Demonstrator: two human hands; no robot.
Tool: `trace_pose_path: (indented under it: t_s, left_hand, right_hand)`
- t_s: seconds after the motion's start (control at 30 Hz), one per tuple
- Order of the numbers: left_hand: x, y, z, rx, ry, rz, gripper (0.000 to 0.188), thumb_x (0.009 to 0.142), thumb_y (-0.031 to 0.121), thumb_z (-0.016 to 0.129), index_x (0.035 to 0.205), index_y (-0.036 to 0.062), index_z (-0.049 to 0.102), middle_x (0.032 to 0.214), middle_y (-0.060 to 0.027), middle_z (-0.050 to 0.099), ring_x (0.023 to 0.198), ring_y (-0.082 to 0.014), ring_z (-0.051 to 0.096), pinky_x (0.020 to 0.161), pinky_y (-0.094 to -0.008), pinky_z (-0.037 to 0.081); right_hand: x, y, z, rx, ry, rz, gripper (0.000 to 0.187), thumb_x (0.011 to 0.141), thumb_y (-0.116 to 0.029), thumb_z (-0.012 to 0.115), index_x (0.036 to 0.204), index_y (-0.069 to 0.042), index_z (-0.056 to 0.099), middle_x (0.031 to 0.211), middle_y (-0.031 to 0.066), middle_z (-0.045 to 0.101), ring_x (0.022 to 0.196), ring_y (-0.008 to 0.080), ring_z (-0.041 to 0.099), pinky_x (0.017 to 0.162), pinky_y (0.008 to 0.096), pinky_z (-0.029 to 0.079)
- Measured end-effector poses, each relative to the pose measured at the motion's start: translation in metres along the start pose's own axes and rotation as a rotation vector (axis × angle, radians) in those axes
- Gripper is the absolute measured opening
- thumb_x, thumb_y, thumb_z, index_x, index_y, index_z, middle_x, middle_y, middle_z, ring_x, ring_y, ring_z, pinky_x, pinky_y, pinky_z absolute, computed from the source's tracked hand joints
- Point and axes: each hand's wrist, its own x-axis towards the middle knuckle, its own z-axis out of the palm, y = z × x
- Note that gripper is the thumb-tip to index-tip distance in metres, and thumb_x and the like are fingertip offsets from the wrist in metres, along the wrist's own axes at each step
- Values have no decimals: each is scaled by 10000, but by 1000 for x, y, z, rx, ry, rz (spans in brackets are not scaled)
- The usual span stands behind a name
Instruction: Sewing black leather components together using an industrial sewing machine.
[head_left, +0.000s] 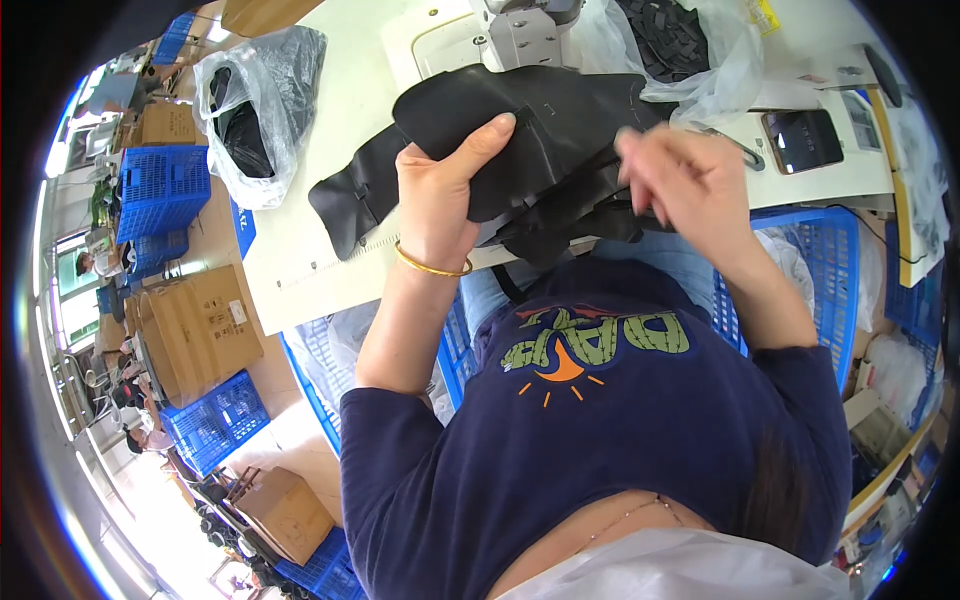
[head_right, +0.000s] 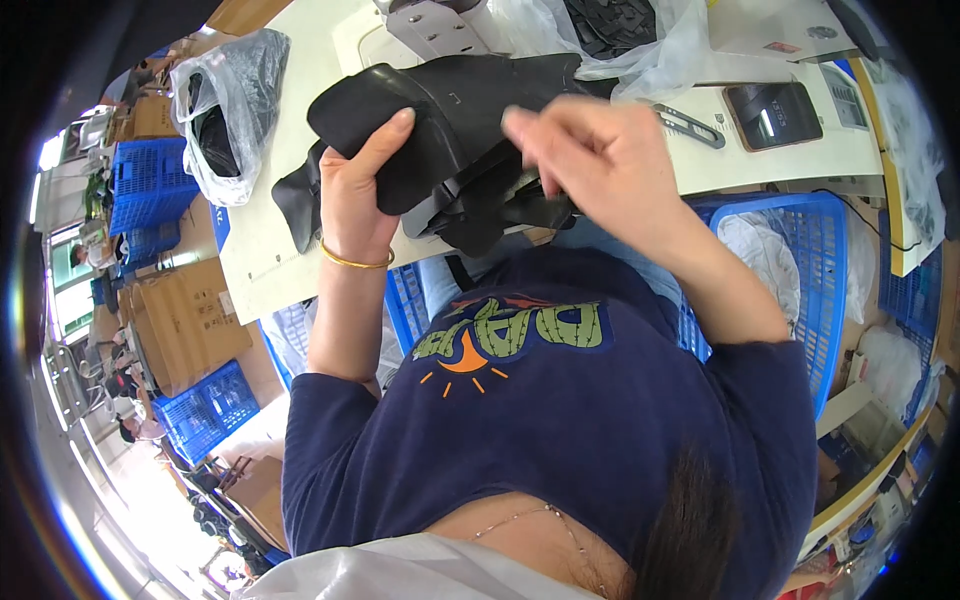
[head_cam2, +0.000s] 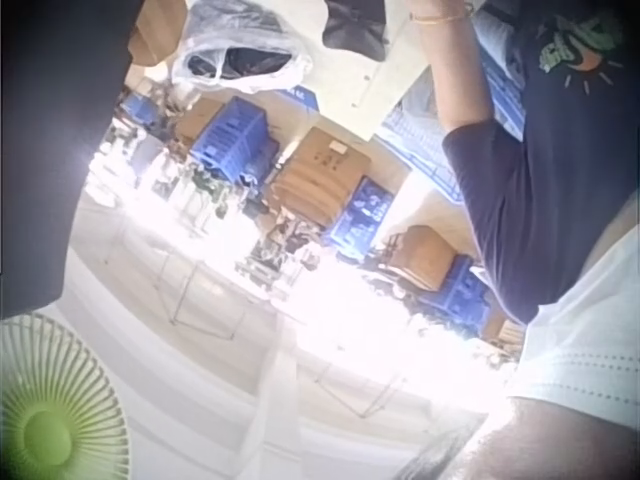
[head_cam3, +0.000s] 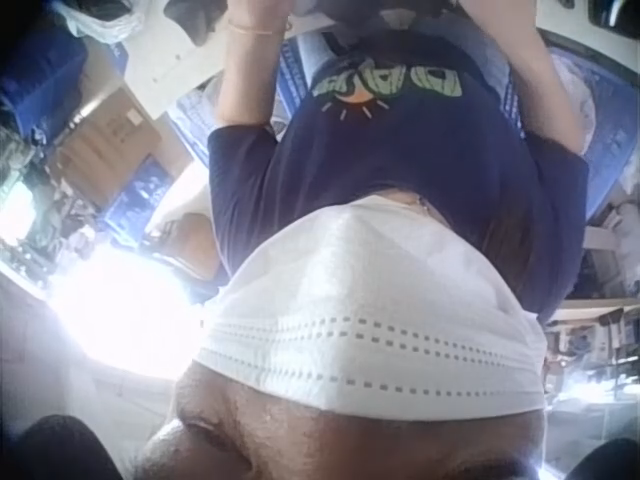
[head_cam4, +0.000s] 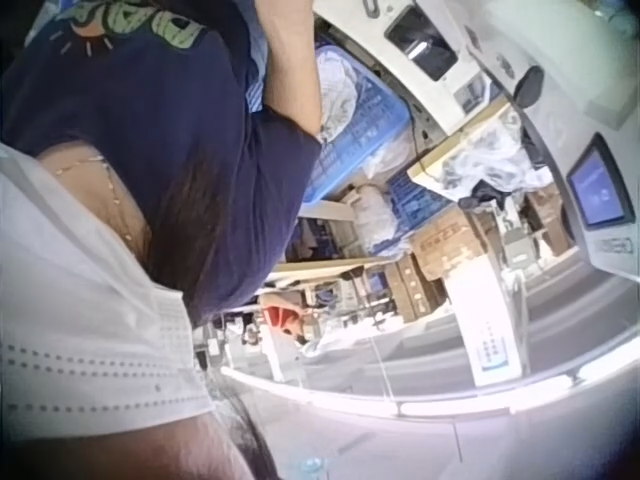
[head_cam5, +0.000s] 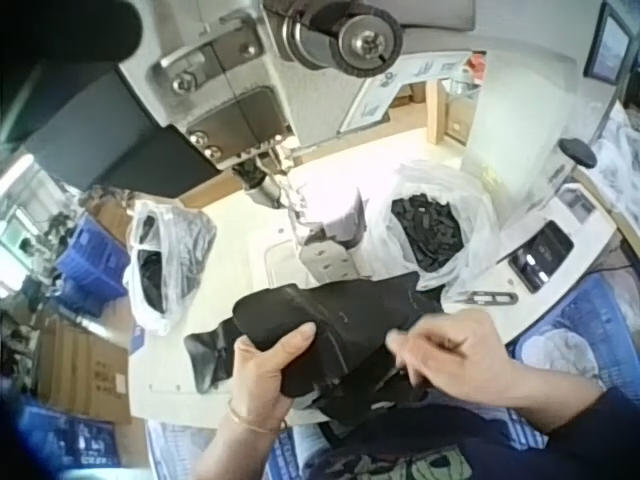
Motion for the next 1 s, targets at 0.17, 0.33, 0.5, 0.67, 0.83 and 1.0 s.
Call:
trace_pose_path:
  t_s: [0.17, 0.33, 0.5, 0.67, 0.83, 1.0]
  left_hand:
    - [-19, 8, 11, -215, -132, -116, 194, 775, -16, 701, 965, -20, 662, 889, -96, 686, 776, -174, 666, 724, -291, 552]
    - [-24, 16, 19, 121, -74, -29, 194, 757, -22, 718, 946, -9, 676, 881, -68, 689, 768, -133, 647, 706, -260, 535]
    - [-24, 15, 16, 295, -56, 132, 152, 749, -28, 725, 895, -14, 683, 826, -50, 686, 724, -102, 624, 674, -231, 510]
    - [-25, 14, 15, 310, -50, 139, 153, 749, -29, 724, 895, -11, 683, 819, -45, 684, 706, -97, 618, 665, -225, 504]
    - [-24, 11, 14, 287, -58, 131, 154, 744, -27, 727, 891, -11, 684, 814, -44, 684, 705, -98, 620, 664, -225, 507]
    - [-23, 9, 18, 185, -16, 52, 170, 777, 2, 705, 942, -21, 673, 869, -71, 685, 740, -120, 641, 679, -241, 521]
  right_hand:
    - [-28, 9, 23, 509, -231, 292, 271, 821, -106, 701, 1050, 4, 607, 882, 55, 643, 733, 87, 593, 640, 234, 481]
    - [-30, 9, 31, 587, -135, 3, 446, 757, 48, 690, 1169, 5, 525, 1091, 61, 590, 1001, 140, 575, 868, 292, 480]
    - [-18, 2, 41, 485, -28, -33, 289, 799, -1, 673, 1073, 5, 582, 969, 33, 615, 857, 93, 578, 756, 242, 480]
    - [-11, 0, 49, 473, 125, -48, 146, 852, -32, 639, 991, 3, 613, 881, 1, 619, 774, 50, 561, 653, 208, 465]
    - [-10, 3, 53, 506, 148, -46, 149, 863, -25, 630, 1007, 4, 605, 896, 10, 622, 784, 61, 568, 677, 214, 472]
    - [-8, 7, 53, 460, 176, -117, 152, 861, -19, 632, 1008, 6, 602, 906, 13, 623, 792, 69, 575, 692, 218, 479]
